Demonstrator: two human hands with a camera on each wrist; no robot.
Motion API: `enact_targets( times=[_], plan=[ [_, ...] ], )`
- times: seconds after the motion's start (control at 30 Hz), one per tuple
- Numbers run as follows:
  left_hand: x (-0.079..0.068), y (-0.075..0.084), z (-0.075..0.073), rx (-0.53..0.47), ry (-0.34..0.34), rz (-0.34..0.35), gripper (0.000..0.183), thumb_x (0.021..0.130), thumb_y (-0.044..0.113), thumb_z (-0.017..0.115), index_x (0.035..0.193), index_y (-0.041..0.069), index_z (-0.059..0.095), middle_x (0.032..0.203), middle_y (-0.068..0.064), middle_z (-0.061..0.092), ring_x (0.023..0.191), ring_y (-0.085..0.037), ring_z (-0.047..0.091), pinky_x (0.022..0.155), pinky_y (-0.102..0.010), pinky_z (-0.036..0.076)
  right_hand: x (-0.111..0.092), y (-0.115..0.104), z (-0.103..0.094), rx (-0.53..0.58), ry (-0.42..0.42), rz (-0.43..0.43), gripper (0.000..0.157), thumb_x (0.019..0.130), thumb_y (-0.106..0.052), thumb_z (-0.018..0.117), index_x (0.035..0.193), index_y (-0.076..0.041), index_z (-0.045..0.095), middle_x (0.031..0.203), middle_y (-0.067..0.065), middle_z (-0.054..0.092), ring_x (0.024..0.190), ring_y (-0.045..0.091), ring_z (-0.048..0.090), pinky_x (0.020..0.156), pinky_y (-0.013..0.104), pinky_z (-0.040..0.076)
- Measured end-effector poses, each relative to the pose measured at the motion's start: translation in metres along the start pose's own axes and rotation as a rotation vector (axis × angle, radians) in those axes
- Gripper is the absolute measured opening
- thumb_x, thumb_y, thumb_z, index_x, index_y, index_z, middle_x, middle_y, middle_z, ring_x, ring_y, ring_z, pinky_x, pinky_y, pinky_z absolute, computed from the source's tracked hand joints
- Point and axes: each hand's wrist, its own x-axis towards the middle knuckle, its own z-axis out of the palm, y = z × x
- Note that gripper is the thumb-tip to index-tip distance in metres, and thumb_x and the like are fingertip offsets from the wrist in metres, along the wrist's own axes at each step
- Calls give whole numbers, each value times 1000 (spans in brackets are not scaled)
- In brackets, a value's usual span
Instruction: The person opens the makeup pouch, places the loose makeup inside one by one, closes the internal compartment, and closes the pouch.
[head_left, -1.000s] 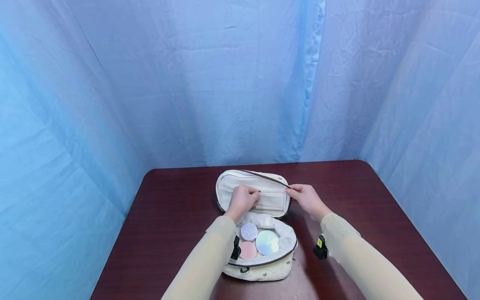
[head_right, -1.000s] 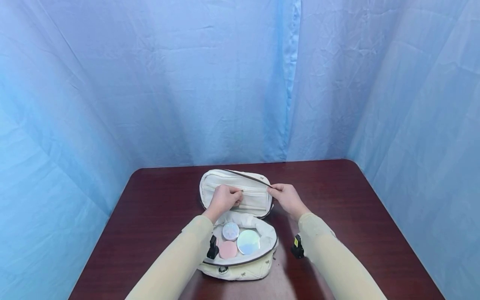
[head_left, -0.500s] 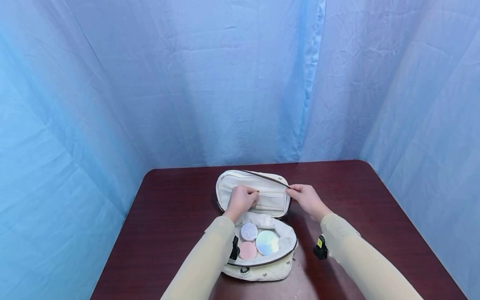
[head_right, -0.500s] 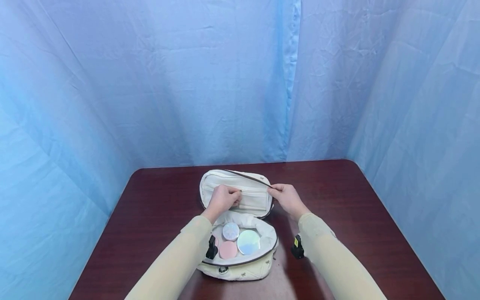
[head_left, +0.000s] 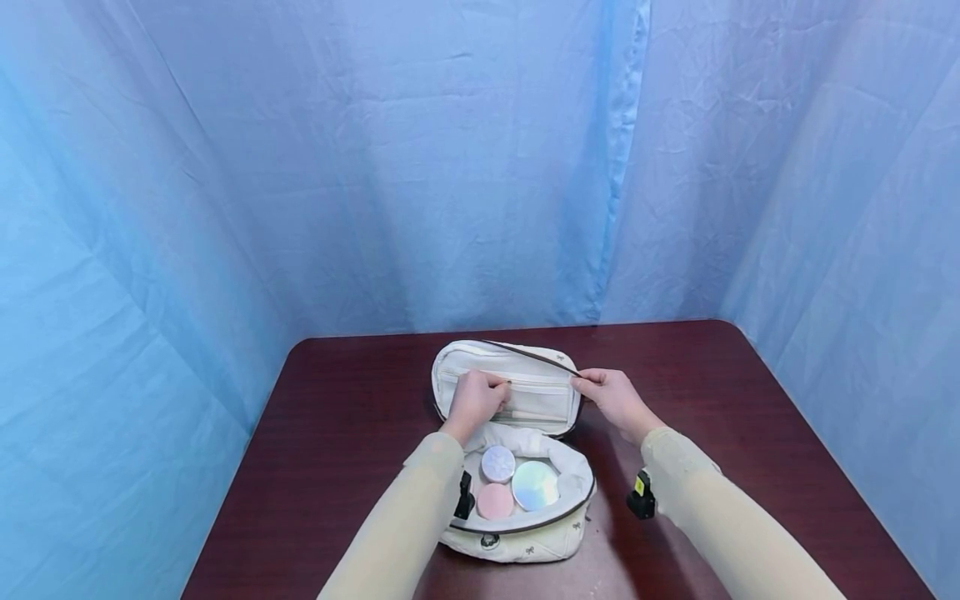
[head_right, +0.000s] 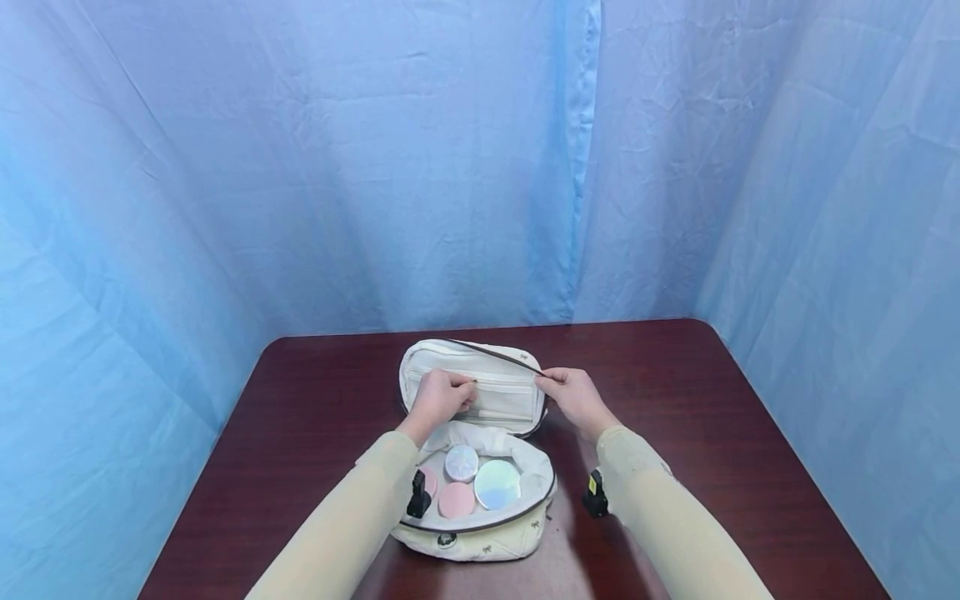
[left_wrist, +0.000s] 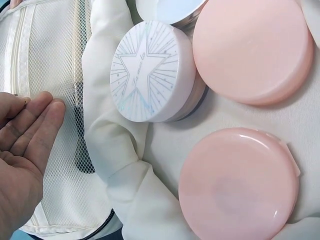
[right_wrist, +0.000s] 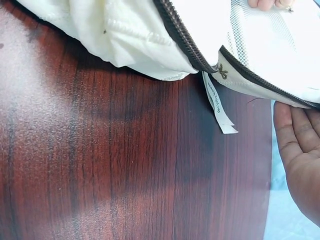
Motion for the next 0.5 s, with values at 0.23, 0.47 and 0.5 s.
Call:
enact_targets(
  times=[0.23,0.47,0.5],
  plan=[
    [2,-4,-4,30,13,-12,32,84,0,58,53,8,58,47,6,48,50,-10,42,54,-24,34,-2,-2,0,4,2,-2,36,104,-25,61,127,2,67,112,12,72,94,17,67,98,58,50],
    [1,-10,-11,11,23,-26,23,85,1,60,65,-1,70,50,5,53,51,-9,46,55,-24,38,-3,-3,0,-3,3,-1,37,104,-26,60,128,2,66,114,12,72,97,16,67,100,57,49],
    [2,-11,-12,10,24,-30,23,85,1,60,64,-1,69,49,5,51,51,-9,46,54,-24,37,-3,-3,0,-3,3,0,38,104,-26,60,128,2,66,115,12,71,97,17,67,100,57,49]
  ],
)
